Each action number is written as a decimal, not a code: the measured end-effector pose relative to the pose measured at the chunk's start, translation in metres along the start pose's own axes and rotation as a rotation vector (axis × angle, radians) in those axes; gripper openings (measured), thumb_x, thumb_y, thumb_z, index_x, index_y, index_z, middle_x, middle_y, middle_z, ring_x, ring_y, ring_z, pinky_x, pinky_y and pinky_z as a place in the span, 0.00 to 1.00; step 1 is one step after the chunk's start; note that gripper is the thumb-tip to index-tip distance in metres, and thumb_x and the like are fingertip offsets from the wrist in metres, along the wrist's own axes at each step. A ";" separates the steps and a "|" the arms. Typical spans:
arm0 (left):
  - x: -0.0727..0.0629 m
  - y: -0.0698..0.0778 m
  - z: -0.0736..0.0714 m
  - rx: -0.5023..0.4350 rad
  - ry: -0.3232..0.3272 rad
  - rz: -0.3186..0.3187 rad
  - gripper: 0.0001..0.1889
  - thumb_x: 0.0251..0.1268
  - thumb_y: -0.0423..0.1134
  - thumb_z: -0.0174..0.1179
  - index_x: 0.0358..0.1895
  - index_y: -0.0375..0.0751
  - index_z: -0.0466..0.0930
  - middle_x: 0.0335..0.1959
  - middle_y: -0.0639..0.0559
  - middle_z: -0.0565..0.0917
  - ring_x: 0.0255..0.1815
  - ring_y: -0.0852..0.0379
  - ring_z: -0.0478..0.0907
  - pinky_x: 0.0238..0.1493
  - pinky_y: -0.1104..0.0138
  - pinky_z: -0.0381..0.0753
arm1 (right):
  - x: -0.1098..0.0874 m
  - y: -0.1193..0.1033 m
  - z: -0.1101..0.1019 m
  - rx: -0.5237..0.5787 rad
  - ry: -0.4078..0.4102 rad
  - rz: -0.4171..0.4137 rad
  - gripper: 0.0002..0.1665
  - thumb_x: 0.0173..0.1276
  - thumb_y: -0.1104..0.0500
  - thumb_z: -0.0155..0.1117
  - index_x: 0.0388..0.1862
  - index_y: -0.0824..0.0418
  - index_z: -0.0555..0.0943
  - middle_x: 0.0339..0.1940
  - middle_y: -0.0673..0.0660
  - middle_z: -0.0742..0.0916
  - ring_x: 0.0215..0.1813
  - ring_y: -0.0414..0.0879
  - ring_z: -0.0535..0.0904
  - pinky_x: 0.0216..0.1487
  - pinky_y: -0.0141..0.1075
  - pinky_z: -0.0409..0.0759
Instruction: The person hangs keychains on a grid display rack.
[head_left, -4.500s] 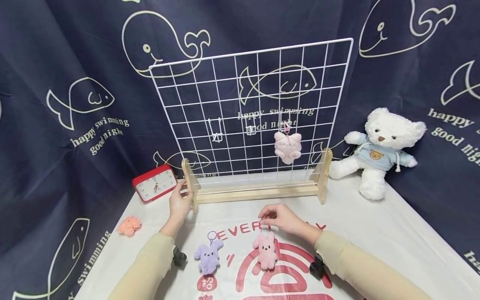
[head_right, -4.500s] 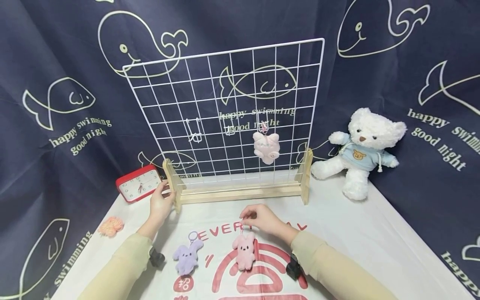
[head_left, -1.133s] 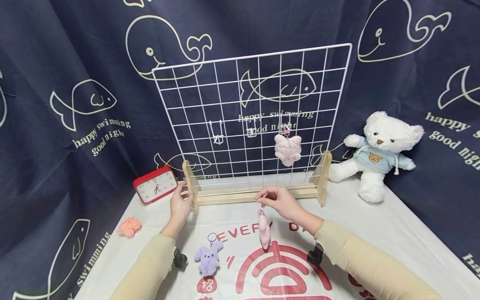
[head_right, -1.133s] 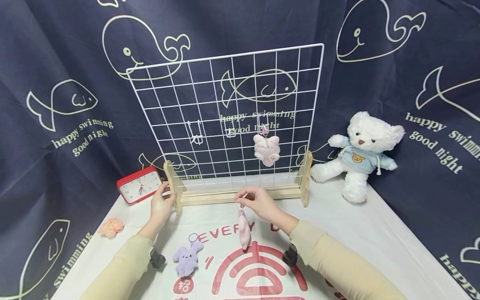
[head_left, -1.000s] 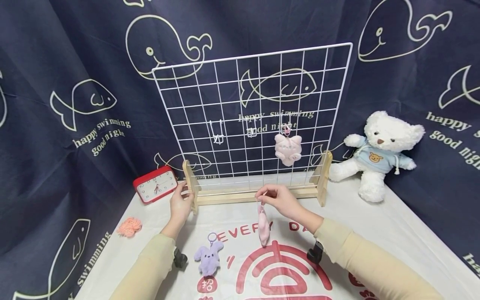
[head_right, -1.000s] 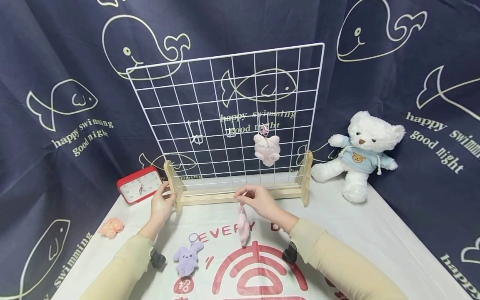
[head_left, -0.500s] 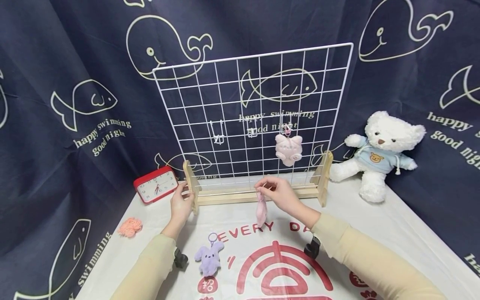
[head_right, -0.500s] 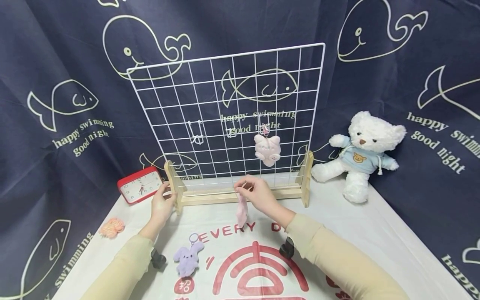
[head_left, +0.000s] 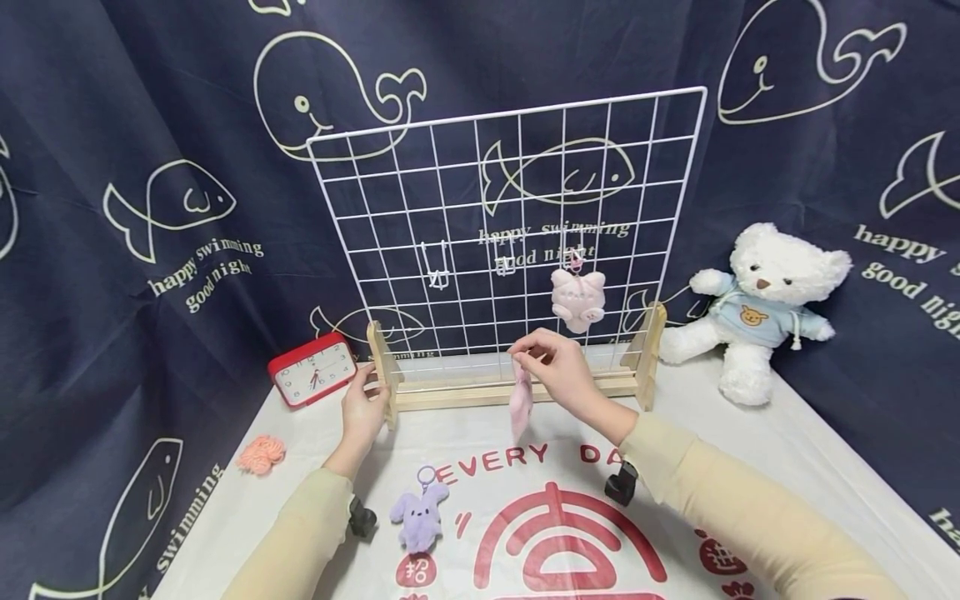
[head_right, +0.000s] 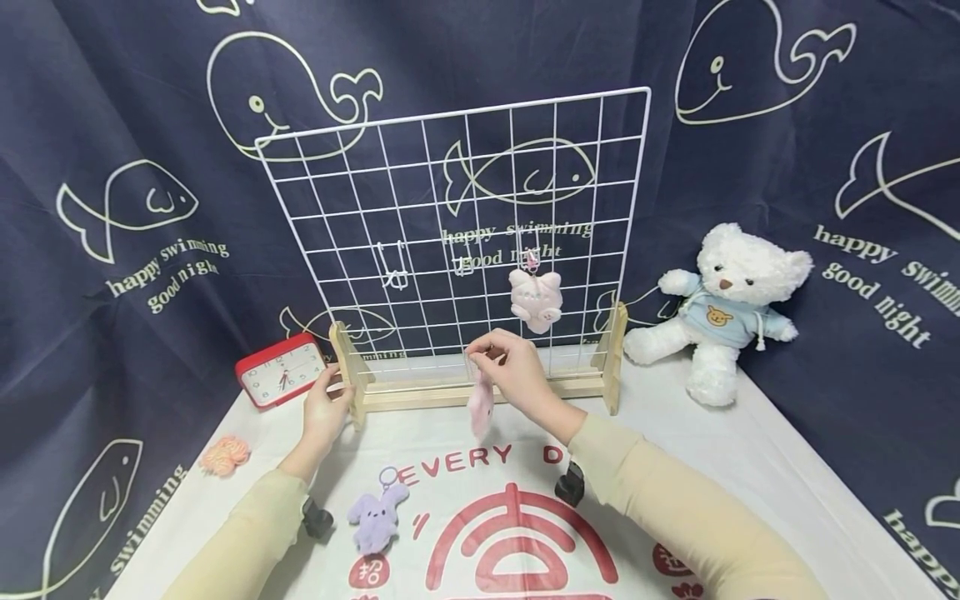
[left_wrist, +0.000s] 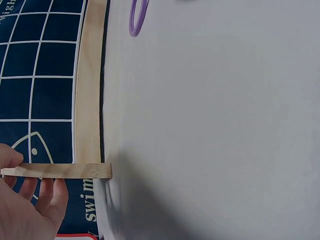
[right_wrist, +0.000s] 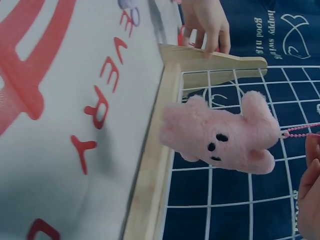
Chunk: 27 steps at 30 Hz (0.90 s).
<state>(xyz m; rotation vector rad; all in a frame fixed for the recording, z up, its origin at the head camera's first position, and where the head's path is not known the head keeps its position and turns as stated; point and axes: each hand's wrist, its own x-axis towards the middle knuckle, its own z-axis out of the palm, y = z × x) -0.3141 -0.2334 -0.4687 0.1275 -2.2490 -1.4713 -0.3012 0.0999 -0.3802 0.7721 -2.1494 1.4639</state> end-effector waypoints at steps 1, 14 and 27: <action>0.000 0.000 0.000 0.000 -0.001 0.001 0.27 0.64 0.25 0.60 0.68 0.32 0.72 0.57 0.30 0.80 0.54 0.32 0.81 0.57 0.46 0.84 | 0.002 -0.003 -0.001 0.001 0.011 -0.010 0.05 0.65 0.73 0.69 0.38 0.68 0.88 0.36 0.63 0.88 0.31 0.47 0.80 0.32 0.29 0.78; -0.002 0.002 0.000 -0.006 0.013 0.033 0.27 0.62 0.24 0.59 0.67 0.31 0.73 0.55 0.29 0.81 0.51 0.31 0.82 0.54 0.45 0.85 | 0.020 -0.060 -0.010 0.088 0.063 -0.085 0.04 0.65 0.76 0.66 0.39 0.75 0.85 0.35 0.67 0.87 0.29 0.42 0.78 0.30 0.23 0.75; 0.000 0.000 0.001 0.013 0.022 0.032 0.26 0.62 0.24 0.60 0.66 0.31 0.74 0.54 0.30 0.82 0.50 0.33 0.83 0.55 0.48 0.85 | 0.039 -0.064 -0.012 0.123 0.100 -0.146 0.04 0.66 0.77 0.66 0.39 0.75 0.85 0.37 0.66 0.86 0.30 0.41 0.78 0.31 0.23 0.74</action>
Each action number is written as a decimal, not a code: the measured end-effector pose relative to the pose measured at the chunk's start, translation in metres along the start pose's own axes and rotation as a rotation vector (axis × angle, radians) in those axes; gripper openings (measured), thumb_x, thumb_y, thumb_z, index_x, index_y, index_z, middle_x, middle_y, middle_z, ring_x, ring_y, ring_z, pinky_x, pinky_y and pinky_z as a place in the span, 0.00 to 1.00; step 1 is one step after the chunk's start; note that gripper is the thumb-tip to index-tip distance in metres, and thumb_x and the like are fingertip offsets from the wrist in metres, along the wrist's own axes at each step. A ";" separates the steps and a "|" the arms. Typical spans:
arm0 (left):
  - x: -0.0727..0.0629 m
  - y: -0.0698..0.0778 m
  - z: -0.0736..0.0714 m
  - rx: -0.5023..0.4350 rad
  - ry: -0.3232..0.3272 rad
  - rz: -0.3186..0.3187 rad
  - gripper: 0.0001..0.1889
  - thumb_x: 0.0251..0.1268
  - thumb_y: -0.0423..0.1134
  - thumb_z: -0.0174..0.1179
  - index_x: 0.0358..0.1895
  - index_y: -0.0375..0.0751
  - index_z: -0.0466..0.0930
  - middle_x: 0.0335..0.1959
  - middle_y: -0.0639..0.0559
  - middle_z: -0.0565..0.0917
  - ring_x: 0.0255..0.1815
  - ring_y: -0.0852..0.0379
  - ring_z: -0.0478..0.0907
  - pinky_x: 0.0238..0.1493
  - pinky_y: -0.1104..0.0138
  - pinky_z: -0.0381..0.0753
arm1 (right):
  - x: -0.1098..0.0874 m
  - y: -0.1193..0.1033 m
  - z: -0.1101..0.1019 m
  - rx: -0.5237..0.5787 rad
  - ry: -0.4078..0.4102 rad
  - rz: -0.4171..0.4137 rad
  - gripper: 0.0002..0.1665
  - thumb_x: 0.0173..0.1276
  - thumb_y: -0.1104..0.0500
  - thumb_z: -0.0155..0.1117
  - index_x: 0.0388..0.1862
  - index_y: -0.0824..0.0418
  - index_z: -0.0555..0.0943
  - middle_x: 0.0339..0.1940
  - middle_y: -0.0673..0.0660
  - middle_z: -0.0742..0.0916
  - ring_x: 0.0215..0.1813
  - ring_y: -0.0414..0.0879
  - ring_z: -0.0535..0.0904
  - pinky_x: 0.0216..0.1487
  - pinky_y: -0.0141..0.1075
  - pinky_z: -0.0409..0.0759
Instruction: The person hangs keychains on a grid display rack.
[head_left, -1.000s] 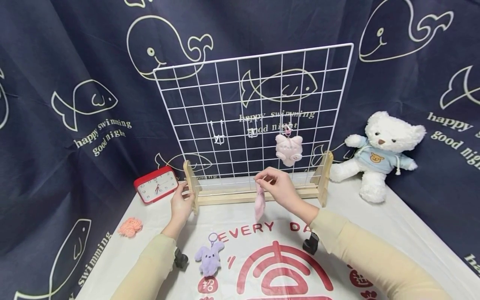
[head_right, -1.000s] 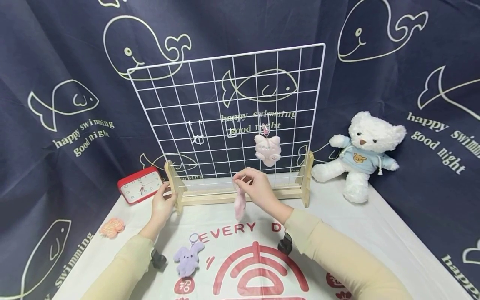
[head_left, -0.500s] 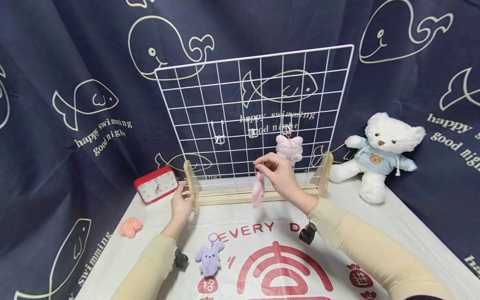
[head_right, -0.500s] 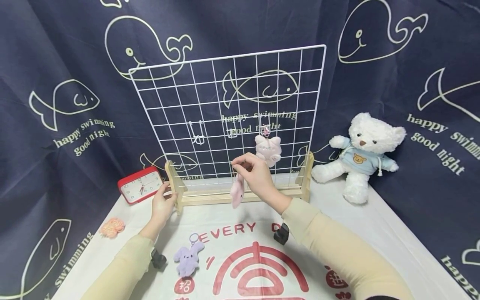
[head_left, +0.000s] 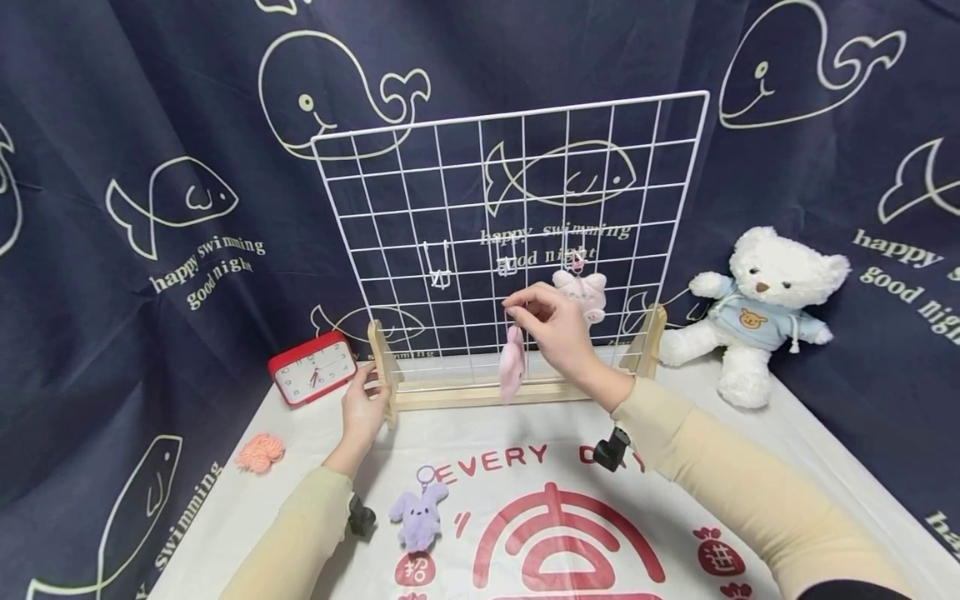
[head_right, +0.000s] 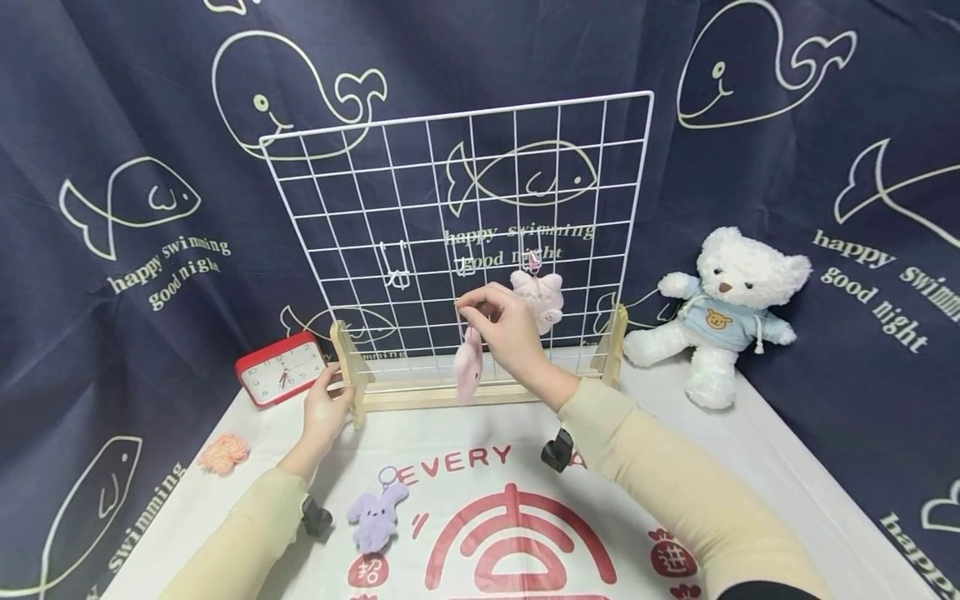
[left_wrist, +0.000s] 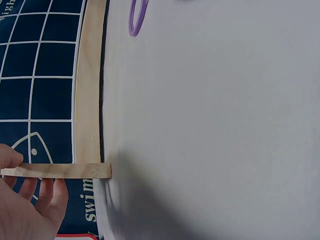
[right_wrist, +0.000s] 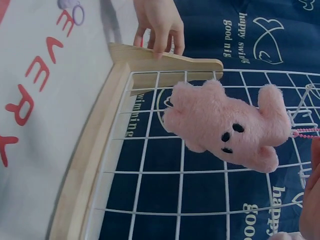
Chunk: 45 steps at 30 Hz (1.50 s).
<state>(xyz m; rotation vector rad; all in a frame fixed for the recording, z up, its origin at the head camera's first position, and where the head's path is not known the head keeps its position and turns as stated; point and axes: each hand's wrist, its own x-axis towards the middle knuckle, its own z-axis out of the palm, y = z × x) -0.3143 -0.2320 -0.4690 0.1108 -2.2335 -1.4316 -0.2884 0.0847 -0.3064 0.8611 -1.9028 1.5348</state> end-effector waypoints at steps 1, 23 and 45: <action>0.000 0.000 0.000 -0.002 0.000 0.000 0.26 0.62 0.24 0.60 0.66 0.31 0.74 0.54 0.30 0.82 0.50 0.33 0.83 0.55 0.48 0.85 | 0.002 0.005 0.000 0.004 0.002 0.003 0.05 0.66 0.76 0.66 0.39 0.73 0.86 0.37 0.65 0.86 0.30 0.41 0.77 0.31 0.23 0.74; -0.002 -0.003 -0.001 -0.005 0.002 -0.015 0.26 0.62 0.25 0.59 0.66 0.31 0.74 0.55 0.31 0.82 0.53 0.33 0.82 0.56 0.48 0.85 | 0.023 -0.023 -0.007 0.034 0.020 -0.015 0.05 0.66 0.79 0.64 0.39 0.79 0.83 0.38 0.70 0.84 0.31 0.46 0.79 0.30 0.21 0.74; 0.002 -0.004 0.001 0.005 -0.002 -0.021 0.27 0.62 0.25 0.60 0.67 0.32 0.73 0.55 0.32 0.82 0.52 0.35 0.82 0.55 0.49 0.85 | 0.041 -0.021 -0.005 -0.090 0.063 -0.054 0.03 0.67 0.75 0.65 0.38 0.76 0.85 0.37 0.68 0.87 0.28 0.52 0.79 0.29 0.22 0.73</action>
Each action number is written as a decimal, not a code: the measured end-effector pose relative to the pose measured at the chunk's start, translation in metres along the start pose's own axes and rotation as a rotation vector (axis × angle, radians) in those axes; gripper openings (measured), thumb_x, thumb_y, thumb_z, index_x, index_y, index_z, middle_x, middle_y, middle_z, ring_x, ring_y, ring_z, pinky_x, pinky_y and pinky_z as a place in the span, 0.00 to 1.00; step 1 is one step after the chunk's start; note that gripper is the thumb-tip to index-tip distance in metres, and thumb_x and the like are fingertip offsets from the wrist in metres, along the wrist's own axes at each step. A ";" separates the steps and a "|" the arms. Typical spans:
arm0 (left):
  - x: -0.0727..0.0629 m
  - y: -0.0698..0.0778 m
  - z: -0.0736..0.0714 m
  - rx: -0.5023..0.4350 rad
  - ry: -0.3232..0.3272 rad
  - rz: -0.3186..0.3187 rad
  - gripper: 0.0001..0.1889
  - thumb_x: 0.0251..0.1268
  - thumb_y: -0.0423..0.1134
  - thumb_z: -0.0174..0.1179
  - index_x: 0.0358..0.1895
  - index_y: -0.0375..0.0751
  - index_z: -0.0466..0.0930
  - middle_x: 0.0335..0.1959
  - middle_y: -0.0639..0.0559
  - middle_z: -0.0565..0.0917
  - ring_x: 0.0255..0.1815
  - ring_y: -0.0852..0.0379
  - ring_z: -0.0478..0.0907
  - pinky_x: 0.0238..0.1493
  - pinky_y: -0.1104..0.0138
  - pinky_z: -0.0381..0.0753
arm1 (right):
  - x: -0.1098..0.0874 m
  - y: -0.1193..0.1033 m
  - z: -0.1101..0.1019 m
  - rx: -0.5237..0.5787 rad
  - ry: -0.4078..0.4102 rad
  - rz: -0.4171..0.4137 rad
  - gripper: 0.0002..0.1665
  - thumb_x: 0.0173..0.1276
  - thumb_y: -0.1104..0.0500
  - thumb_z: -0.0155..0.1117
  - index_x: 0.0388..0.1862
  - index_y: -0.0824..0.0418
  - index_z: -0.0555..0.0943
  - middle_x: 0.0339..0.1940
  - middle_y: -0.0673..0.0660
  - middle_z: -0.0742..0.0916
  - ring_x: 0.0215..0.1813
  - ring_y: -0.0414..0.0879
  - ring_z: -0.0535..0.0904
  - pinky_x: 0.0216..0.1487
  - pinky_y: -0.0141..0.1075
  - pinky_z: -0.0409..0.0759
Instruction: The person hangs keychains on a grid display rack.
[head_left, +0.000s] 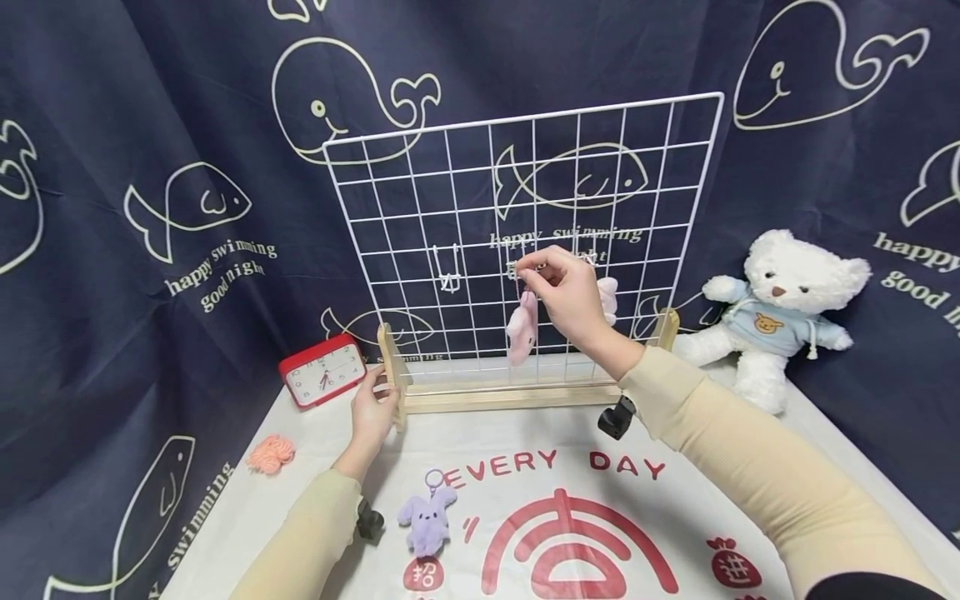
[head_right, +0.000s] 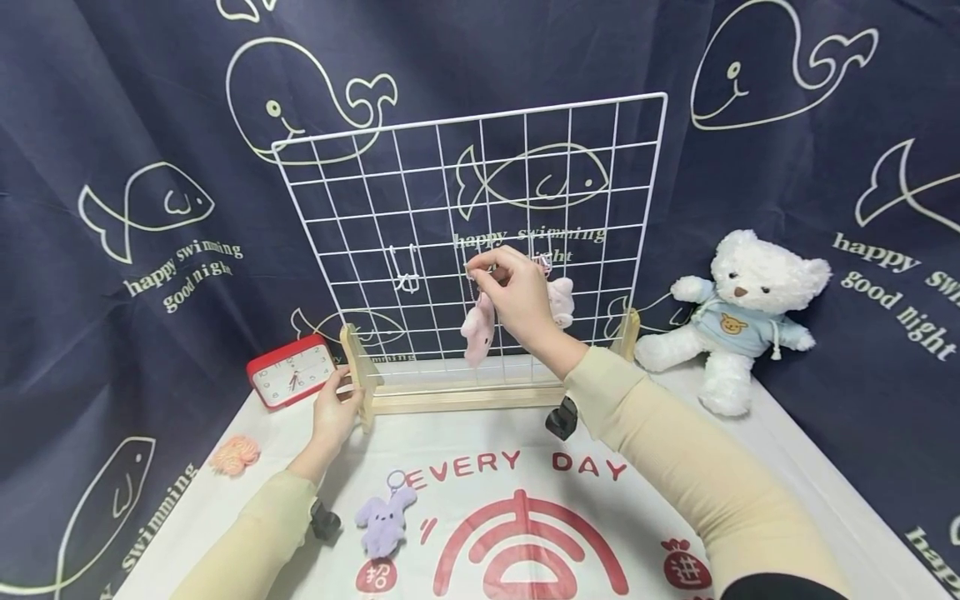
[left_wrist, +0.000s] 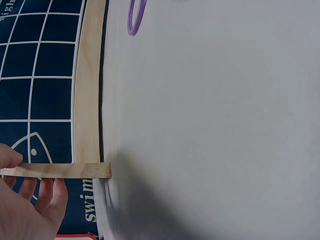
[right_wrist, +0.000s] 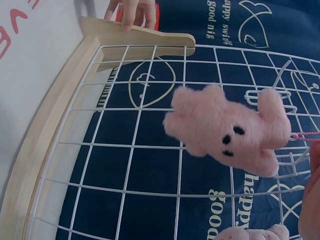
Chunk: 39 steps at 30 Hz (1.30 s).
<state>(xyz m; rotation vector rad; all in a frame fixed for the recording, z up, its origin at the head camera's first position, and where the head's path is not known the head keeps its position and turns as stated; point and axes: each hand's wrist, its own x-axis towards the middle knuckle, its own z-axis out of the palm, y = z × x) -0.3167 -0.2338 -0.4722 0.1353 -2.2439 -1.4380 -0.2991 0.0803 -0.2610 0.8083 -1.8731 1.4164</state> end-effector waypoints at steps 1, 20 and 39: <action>0.000 0.000 0.000 0.000 0.000 0.000 0.27 0.62 0.25 0.60 0.67 0.32 0.73 0.55 0.32 0.81 0.52 0.35 0.82 0.55 0.49 0.86 | 0.000 0.000 0.000 -0.005 0.001 0.002 0.03 0.67 0.75 0.65 0.38 0.76 0.85 0.37 0.68 0.87 0.27 0.51 0.78 0.28 0.22 0.72; -0.002 0.002 -0.001 -0.008 -0.009 -0.004 0.27 0.63 0.25 0.59 0.68 0.33 0.72 0.56 0.32 0.81 0.52 0.34 0.83 0.54 0.50 0.86 | 0.004 0.003 0.002 -0.026 0.010 0.040 0.05 0.68 0.75 0.64 0.40 0.77 0.85 0.31 0.69 0.84 0.24 0.45 0.76 0.24 0.22 0.67; -0.002 0.004 -0.002 -0.003 -0.016 0.014 0.27 0.64 0.26 0.59 0.68 0.32 0.72 0.56 0.32 0.81 0.53 0.34 0.82 0.57 0.49 0.84 | 0.013 0.054 0.008 -0.100 0.004 0.077 0.04 0.70 0.68 0.67 0.41 0.66 0.87 0.32 0.58 0.87 0.27 0.40 0.79 0.27 0.24 0.72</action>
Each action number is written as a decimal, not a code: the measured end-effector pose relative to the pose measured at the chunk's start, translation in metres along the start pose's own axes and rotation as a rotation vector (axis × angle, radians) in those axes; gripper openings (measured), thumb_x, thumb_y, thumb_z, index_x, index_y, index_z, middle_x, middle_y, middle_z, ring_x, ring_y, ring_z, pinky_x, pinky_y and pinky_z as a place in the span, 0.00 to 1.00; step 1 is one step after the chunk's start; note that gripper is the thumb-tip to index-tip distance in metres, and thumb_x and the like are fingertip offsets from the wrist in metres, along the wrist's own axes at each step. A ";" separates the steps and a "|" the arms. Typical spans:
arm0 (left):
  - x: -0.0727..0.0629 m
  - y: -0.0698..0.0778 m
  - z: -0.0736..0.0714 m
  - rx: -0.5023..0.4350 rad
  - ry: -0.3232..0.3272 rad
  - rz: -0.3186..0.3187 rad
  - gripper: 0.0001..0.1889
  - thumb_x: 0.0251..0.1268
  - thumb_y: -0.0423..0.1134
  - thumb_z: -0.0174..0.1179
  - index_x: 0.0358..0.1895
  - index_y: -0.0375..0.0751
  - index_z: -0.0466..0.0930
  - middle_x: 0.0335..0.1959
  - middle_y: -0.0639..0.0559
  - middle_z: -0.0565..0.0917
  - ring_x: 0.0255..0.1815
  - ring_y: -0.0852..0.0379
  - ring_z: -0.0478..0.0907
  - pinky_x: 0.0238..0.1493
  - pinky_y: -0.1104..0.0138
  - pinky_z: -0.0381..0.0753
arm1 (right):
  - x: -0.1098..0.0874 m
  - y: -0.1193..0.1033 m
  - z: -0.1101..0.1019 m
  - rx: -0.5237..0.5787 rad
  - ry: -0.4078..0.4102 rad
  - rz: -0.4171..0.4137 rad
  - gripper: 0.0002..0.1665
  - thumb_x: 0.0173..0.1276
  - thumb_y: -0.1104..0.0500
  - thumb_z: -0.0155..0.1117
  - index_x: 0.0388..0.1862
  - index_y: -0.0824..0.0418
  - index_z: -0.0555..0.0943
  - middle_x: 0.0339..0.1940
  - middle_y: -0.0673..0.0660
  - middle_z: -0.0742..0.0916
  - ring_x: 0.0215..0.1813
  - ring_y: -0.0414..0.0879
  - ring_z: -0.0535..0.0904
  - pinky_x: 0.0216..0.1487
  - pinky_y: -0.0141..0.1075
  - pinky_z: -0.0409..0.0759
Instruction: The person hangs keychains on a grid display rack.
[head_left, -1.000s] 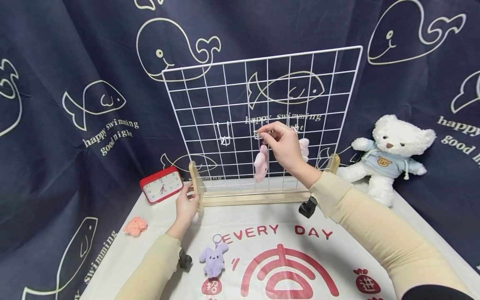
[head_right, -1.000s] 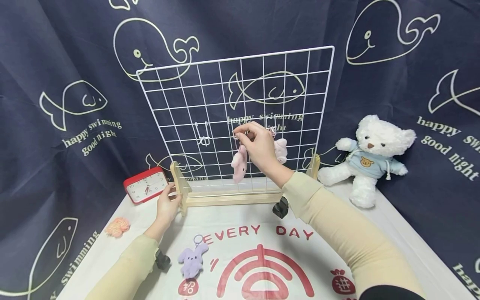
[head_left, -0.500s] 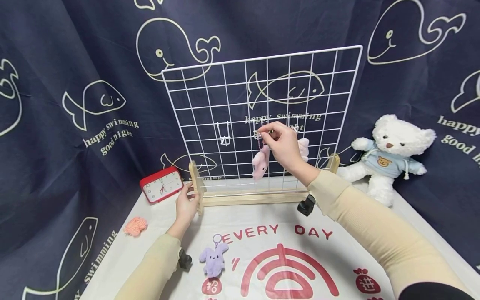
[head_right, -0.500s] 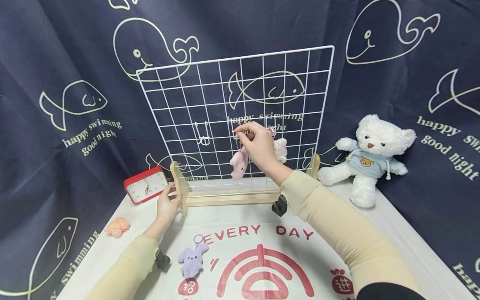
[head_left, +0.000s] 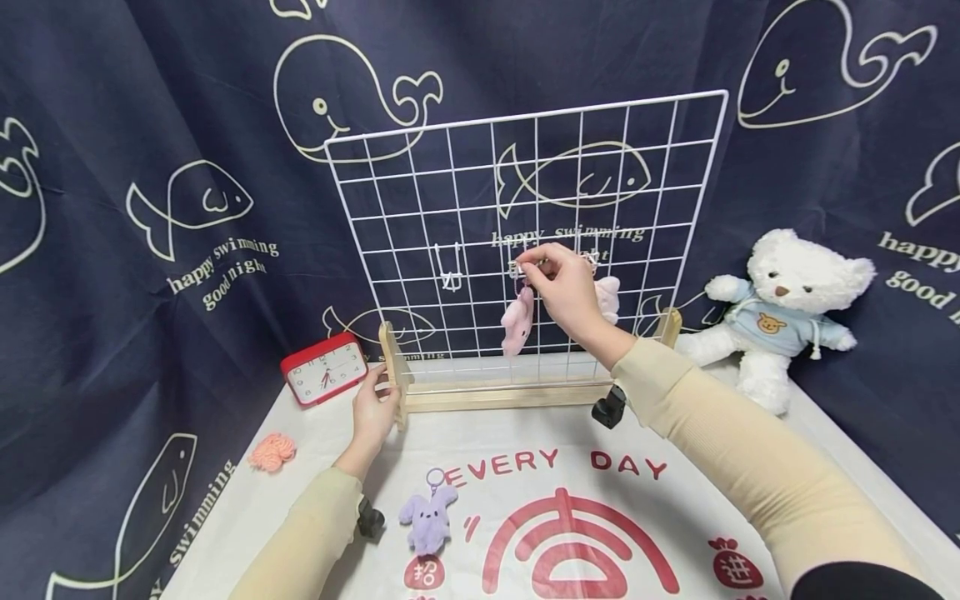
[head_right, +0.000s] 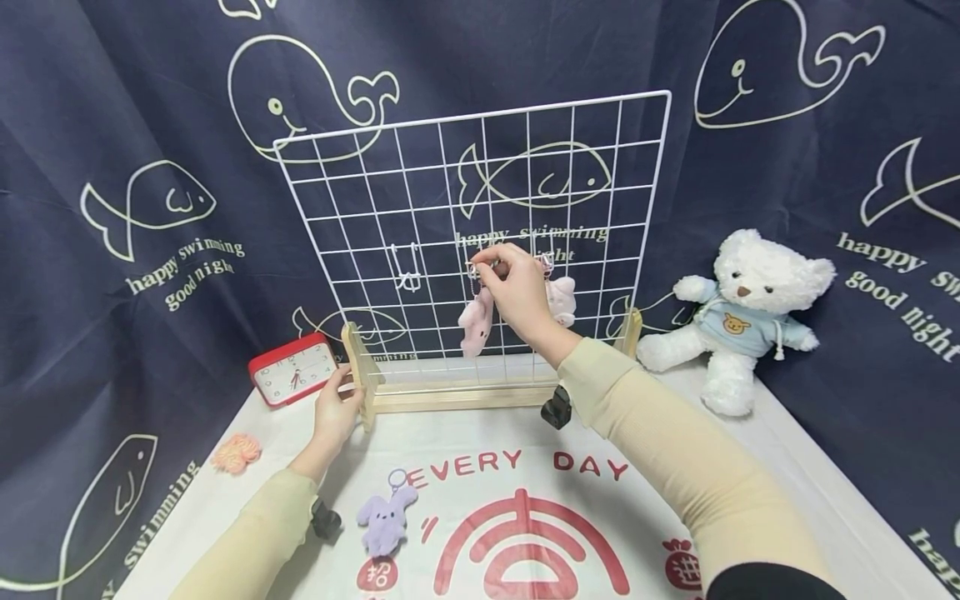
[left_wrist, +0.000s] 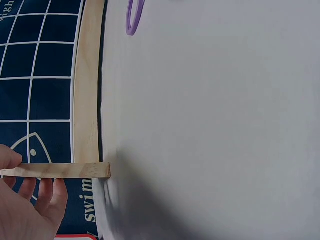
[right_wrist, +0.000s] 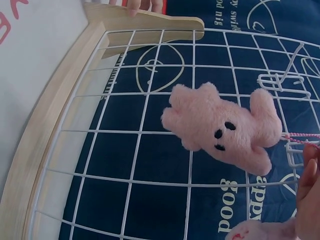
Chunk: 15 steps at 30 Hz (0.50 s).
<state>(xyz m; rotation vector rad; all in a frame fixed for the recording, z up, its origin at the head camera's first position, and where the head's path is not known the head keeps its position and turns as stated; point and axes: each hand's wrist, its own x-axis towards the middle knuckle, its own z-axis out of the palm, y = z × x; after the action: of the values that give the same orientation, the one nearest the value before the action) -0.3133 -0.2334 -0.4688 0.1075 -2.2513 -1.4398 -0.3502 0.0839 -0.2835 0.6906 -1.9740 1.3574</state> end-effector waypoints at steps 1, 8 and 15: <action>0.000 0.000 0.000 -0.002 0.000 -0.001 0.27 0.63 0.26 0.59 0.68 0.32 0.73 0.56 0.32 0.81 0.53 0.34 0.82 0.57 0.49 0.84 | 0.000 0.000 0.000 -0.001 0.002 0.001 0.04 0.70 0.68 0.67 0.41 0.66 0.87 0.33 0.58 0.87 0.27 0.39 0.79 0.28 0.23 0.73; 0.001 0.000 0.001 0.003 0.005 -0.004 0.27 0.63 0.25 0.59 0.67 0.31 0.73 0.56 0.32 0.81 0.53 0.34 0.82 0.56 0.48 0.84 | 0.001 0.002 0.002 0.021 0.031 0.005 0.03 0.69 0.68 0.69 0.40 0.68 0.87 0.36 0.60 0.88 0.31 0.38 0.80 0.34 0.23 0.78; 0.001 -0.001 0.001 0.001 0.003 -0.005 0.26 0.64 0.25 0.60 0.67 0.32 0.73 0.55 0.32 0.81 0.53 0.33 0.82 0.57 0.48 0.84 | 0.002 0.004 0.001 0.022 0.027 0.021 0.06 0.68 0.68 0.69 0.43 0.69 0.84 0.39 0.60 0.86 0.35 0.43 0.81 0.36 0.25 0.80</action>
<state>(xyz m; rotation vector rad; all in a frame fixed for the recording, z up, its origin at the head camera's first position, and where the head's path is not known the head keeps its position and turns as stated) -0.3147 -0.2333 -0.4694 0.1155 -2.2515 -1.4400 -0.3541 0.0840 -0.2848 0.6599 -1.9530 1.3952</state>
